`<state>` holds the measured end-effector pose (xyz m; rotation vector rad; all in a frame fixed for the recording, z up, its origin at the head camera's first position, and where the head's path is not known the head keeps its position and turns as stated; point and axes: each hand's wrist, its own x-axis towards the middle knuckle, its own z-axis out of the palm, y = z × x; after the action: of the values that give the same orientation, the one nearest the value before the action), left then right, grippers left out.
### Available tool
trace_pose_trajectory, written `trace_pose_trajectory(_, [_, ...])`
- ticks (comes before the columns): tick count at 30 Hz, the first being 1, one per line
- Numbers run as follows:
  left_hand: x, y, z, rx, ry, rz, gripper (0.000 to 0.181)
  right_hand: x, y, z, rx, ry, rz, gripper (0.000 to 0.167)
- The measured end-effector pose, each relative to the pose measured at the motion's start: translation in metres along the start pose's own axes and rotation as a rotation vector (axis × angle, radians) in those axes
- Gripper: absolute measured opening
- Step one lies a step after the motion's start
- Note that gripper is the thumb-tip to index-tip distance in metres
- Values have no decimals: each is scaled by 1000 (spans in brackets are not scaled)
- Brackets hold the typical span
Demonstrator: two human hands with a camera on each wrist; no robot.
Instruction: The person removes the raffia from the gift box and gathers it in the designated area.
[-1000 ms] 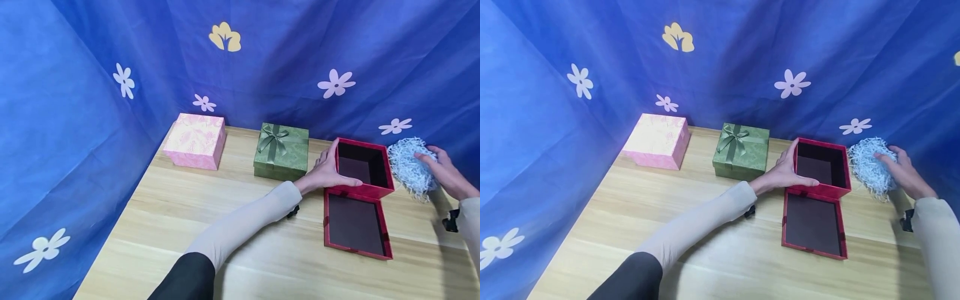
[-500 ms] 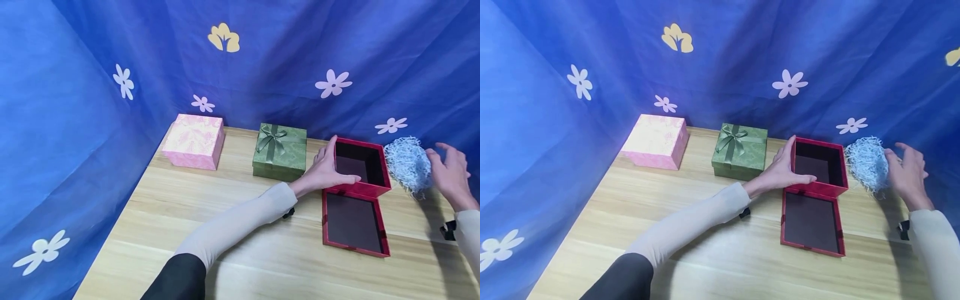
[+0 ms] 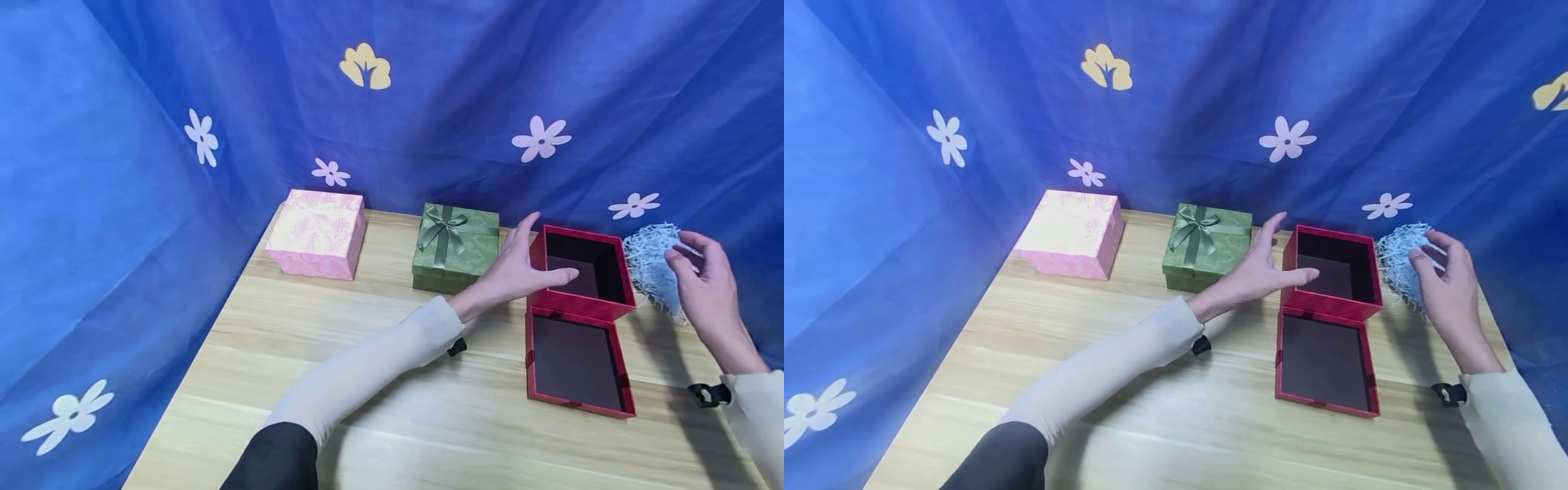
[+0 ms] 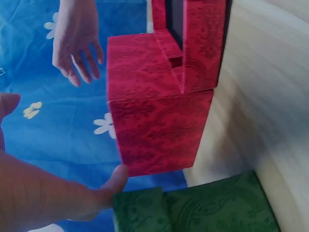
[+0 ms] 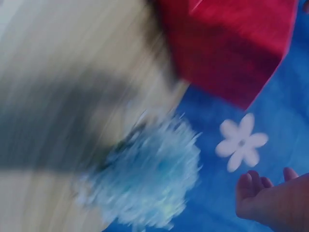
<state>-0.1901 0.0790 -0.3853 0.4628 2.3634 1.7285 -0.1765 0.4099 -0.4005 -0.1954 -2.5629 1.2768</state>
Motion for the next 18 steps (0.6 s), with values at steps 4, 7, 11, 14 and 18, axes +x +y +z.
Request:
trace_pose_trajectory(4, [-7, 3, -12, -22, 6, 5, 113, -14, -18, 9, 278, -46, -10, 36])
trace_pose_trajectory(7, [-14, 5, -23, -35, 12, -4, 112, -23, -28, 17, 515, -97, -32, 27])
trace_pose_trajectory(11, [-23, 4, -43, -49, 31, 9, 112, -34, -40, 27, 709, -164, -44, 27])
trace_pose_trajectory(14, [-29, 0, -58, -66, 46, 33, 112, -41, -50, 34, 776, -204, -47, 33])
trace_pose_trajectory(18, [-36, -8, -77, -108, 71, 58, 112, -51, -64, 46, 787, -268, -64, 42])
